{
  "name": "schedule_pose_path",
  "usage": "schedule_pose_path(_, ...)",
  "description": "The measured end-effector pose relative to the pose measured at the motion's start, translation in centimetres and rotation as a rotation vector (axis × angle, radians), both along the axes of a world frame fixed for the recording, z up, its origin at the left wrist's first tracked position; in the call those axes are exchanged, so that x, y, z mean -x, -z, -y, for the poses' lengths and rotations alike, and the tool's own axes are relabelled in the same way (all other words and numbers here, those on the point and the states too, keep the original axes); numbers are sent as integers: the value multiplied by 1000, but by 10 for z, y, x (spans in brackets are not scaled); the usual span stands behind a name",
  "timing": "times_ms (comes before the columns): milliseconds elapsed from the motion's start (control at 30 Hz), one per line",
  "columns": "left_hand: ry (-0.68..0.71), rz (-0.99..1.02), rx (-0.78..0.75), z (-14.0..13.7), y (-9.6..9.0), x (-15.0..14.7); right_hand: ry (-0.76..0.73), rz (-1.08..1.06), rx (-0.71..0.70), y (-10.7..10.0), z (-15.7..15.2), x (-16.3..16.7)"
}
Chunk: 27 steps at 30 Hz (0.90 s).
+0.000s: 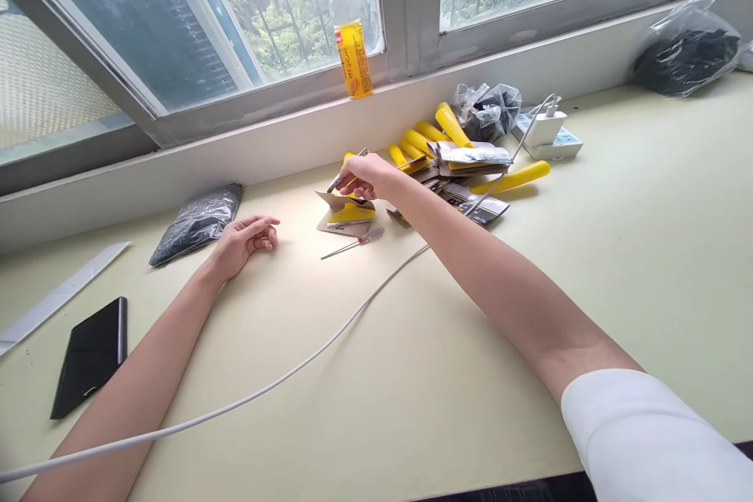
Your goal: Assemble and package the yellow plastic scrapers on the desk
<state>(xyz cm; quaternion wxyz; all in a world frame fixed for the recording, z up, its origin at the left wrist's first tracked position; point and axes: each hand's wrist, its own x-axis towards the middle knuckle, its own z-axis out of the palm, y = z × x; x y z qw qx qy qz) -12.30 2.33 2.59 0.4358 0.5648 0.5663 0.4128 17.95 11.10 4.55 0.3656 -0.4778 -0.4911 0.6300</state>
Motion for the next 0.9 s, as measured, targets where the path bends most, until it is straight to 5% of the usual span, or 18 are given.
schedule_pose_path(333, 0, -12, 14, -1, 3, 4, -109, -79, 95, -18, 30, 5)
schedule_pose_path(700, 15, -26, 16, 0, 5, 6, 16, -224, 314, 20, 81, -3)
schedule_pose_path(900, -4, -32, 18, 1, 3, 4, -94, -108, 271, 32, 88, -13)
